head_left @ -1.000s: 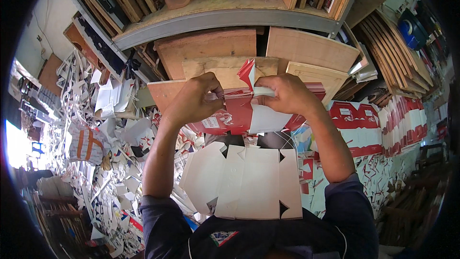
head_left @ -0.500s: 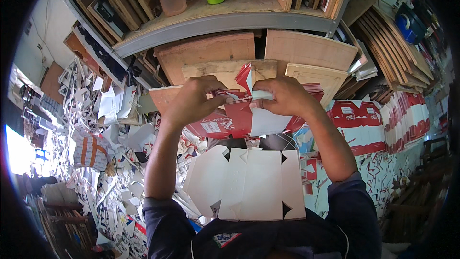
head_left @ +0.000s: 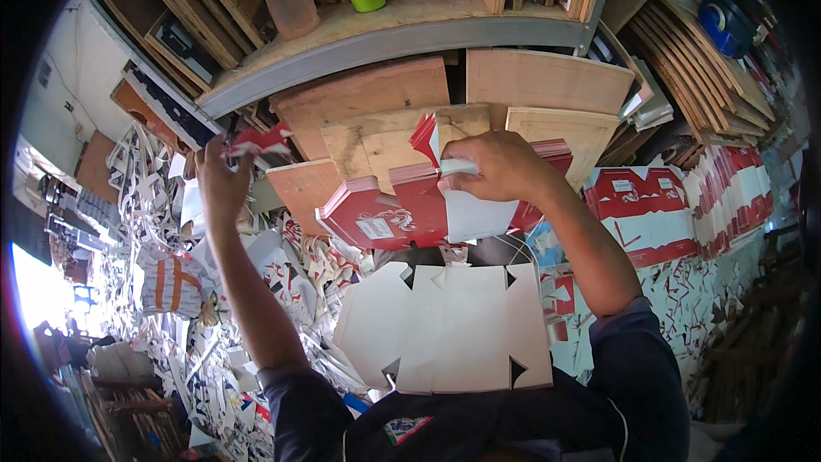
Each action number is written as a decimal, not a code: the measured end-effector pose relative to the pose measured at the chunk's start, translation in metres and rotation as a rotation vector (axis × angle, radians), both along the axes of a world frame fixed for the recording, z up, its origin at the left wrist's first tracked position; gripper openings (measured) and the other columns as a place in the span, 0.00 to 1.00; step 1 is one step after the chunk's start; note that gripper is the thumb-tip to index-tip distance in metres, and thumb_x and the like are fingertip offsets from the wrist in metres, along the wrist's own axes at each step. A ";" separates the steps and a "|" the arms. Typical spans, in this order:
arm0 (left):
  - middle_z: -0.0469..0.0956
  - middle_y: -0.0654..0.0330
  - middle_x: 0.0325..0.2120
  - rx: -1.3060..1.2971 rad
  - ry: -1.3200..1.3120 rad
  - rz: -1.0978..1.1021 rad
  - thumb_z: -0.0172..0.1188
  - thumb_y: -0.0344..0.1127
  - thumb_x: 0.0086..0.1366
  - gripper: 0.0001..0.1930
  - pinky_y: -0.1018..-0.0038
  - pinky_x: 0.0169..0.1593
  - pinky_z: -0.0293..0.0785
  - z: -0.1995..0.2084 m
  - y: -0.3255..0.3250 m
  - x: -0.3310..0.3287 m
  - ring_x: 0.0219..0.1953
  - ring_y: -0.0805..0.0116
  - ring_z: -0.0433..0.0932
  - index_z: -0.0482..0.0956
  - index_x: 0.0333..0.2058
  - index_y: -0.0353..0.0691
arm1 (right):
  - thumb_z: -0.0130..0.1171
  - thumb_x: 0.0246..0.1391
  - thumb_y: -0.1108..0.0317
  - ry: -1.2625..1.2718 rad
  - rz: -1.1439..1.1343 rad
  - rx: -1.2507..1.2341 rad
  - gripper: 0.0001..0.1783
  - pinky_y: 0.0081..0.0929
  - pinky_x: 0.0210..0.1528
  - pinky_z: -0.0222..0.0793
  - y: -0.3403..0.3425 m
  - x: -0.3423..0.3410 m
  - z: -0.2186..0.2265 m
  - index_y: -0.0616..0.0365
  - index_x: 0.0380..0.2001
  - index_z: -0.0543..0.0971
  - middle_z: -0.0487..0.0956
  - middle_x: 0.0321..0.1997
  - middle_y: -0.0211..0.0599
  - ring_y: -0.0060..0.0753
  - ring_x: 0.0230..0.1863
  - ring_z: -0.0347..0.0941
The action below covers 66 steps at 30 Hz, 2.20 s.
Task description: The person assembles red and white cardboard boxes by hand in a cluttered workshop. They fold the flaps, tuck in the tabs, and secure the structure, then place the finished boxes onto a stack.
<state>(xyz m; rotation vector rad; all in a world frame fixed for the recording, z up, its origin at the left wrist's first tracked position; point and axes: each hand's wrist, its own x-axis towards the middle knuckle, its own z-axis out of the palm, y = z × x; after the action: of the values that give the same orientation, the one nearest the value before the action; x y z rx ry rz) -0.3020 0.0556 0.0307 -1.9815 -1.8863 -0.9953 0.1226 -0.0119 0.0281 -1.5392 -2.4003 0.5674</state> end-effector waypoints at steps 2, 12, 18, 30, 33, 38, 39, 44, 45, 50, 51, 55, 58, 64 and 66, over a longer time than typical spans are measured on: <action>0.74 0.43 0.52 0.096 -0.086 -0.060 0.75 0.47 0.56 0.41 0.54 0.60 0.69 -0.012 -0.016 0.050 0.58 0.45 0.71 0.68 0.63 0.35 | 0.66 0.54 0.42 0.038 0.015 0.107 0.25 0.45 0.43 0.74 0.003 0.006 -0.010 0.49 0.44 0.83 0.84 0.34 0.45 0.51 0.36 0.81; 0.81 0.57 0.31 -0.019 0.146 -0.669 0.68 0.45 0.59 0.16 0.61 0.46 0.69 -0.039 -0.066 0.195 0.37 0.57 0.80 0.80 0.39 0.39 | 0.69 0.52 0.43 0.011 0.007 0.116 0.28 0.42 0.44 0.76 0.004 0.007 -0.011 0.55 0.45 0.83 0.85 0.36 0.45 0.50 0.39 0.83; 0.80 0.57 0.31 -0.121 0.113 -0.646 0.65 0.42 0.63 0.13 0.59 0.43 0.67 -0.039 -0.063 0.196 0.36 0.55 0.80 0.79 0.40 0.41 | 0.68 0.59 0.54 0.383 0.068 -0.025 0.20 0.41 0.48 0.75 0.014 0.002 0.002 0.56 0.46 0.83 0.85 0.43 0.43 0.49 0.43 0.81; 0.81 0.57 0.27 -0.103 -0.017 -0.708 0.64 0.38 0.60 0.08 0.61 0.41 0.64 -0.044 -0.056 0.189 0.32 0.55 0.80 0.80 0.35 0.42 | 0.68 0.39 0.78 0.310 0.320 0.834 0.20 0.39 0.49 0.73 0.002 -0.001 -0.044 0.54 0.41 0.84 0.84 0.43 0.32 0.38 0.46 0.78; 0.81 0.57 0.27 -0.092 -0.034 -0.702 0.65 0.37 0.58 0.08 0.62 0.41 0.65 -0.047 -0.054 0.192 0.31 0.54 0.80 0.80 0.35 0.42 | 0.68 0.42 0.77 0.416 0.281 0.707 0.18 0.35 0.44 0.75 0.004 -0.004 -0.042 0.54 0.41 0.84 0.84 0.41 0.32 0.38 0.43 0.78; 0.81 0.59 0.23 -0.017 -0.106 -0.728 0.67 0.38 0.57 0.08 0.62 0.39 0.63 -0.052 -0.055 0.187 0.29 0.58 0.80 0.82 0.34 0.44 | 0.66 0.53 0.76 0.353 0.385 0.784 0.13 0.32 0.38 0.73 -0.006 -0.008 -0.033 0.55 0.43 0.84 0.84 0.35 0.34 0.36 0.38 0.78; 0.81 0.59 0.23 -0.013 -0.128 -0.742 0.67 0.38 0.56 0.08 0.62 0.40 0.63 -0.054 -0.057 0.185 0.29 0.58 0.80 0.83 0.34 0.44 | 0.66 0.54 0.76 0.384 0.369 0.715 0.12 0.31 0.39 0.73 -0.007 -0.008 -0.032 0.56 0.43 0.84 0.84 0.36 0.35 0.37 0.37 0.78; 0.81 0.60 0.25 0.015 -0.001 -0.757 0.68 0.41 0.55 0.11 0.63 0.40 0.65 -0.054 -0.062 0.186 0.30 0.60 0.79 0.83 0.34 0.43 | 0.65 0.60 0.65 0.551 -0.035 0.152 0.10 0.26 0.36 0.69 0.002 -0.010 -0.026 0.60 0.40 0.85 0.83 0.31 0.34 0.26 0.31 0.75; 0.80 0.61 0.26 0.032 0.010 -0.768 0.69 0.42 0.55 0.11 0.63 0.40 0.65 -0.055 -0.066 0.186 0.31 0.61 0.79 0.82 0.34 0.43 | 0.65 0.61 0.61 0.621 -0.156 -0.011 0.12 0.26 0.34 0.68 0.007 -0.013 -0.025 0.60 0.39 0.86 0.82 0.29 0.33 0.24 0.29 0.73; 0.79 0.62 0.25 0.045 0.043 -0.745 0.69 0.42 0.55 0.13 0.63 0.40 0.65 -0.057 -0.073 0.182 0.30 0.62 0.78 0.82 0.36 0.43 | 0.64 0.61 0.54 0.453 -0.103 0.062 0.19 0.28 0.27 0.68 0.036 -0.022 -0.024 0.61 0.30 0.85 0.80 0.21 0.30 0.22 0.21 0.71; 0.79 0.62 0.25 0.028 0.055 -0.732 0.69 0.42 0.55 0.14 0.64 0.40 0.64 -0.055 -0.075 0.182 0.30 0.62 0.77 0.82 0.36 0.43 | 0.64 0.62 0.54 0.463 -0.187 0.015 0.18 0.26 0.27 0.68 0.042 -0.020 -0.023 0.61 0.32 0.85 0.80 0.22 0.29 0.20 0.22 0.72; 0.78 0.64 0.26 0.058 0.102 -0.804 0.68 0.42 0.57 0.12 0.63 0.41 0.63 -0.050 -0.103 0.185 0.30 0.63 0.77 0.81 0.36 0.44 | 0.62 0.65 0.53 0.506 -0.435 0.006 0.17 0.18 0.23 0.66 0.086 0.010 -0.032 0.57 0.31 0.82 0.77 0.20 0.24 0.14 0.20 0.69; 0.78 0.66 0.27 0.065 0.097 -0.718 0.67 0.42 0.58 0.11 0.64 0.41 0.61 -0.056 -0.103 0.182 0.31 0.65 0.77 0.80 0.36 0.46 | 0.61 0.65 0.57 0.806 -0.266 0.109 0.17 0.26 0.27 0.72 0.067 -0.021 0.009 0.61 0.31 0.82 0.80 0.22 0.32 0.22 0.23 0.76; 0.78 0.62 0.27 0.030 0.103 -0.690 0.65 0.45 0.62 0.13 0.62 0.41 0.62 -0.052 -0.094 0.192 0.30 0.60 0.77 0.78 0.36 0.43 | 0.66 0.59 0.44 0.300 -0.081 0.220 0.31 0.32 0.44 0.77 0.078 -0.080 0.038 0.63 0.48 0.79 0.83 0.39 0.40 0.34 0.40 0.80; 0.79 0.62 0.28 0.016 0.109 -0.665 0.64 0.45 0.64 0.12 0.61 0.41 0.62 -0.049 -0.091 0.188 0.31 0.59 0.77 0.79 0.38 0.43 | 0.68 0.55 0.41 0.073 -0.028 0.041 0.39 0.33 0.52 0.76 0.070 -0.081 0.038 0.64 0.57 0.77 0.82 0.47 0.44 0.36 0.48 0.79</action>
<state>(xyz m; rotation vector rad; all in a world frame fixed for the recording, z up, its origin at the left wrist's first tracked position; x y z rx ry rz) -0.1135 -0.0356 -0.0184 -2.6556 -1.1596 -1.0039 0.0413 0.0578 0.0660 -1.5068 -2.3183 0.5550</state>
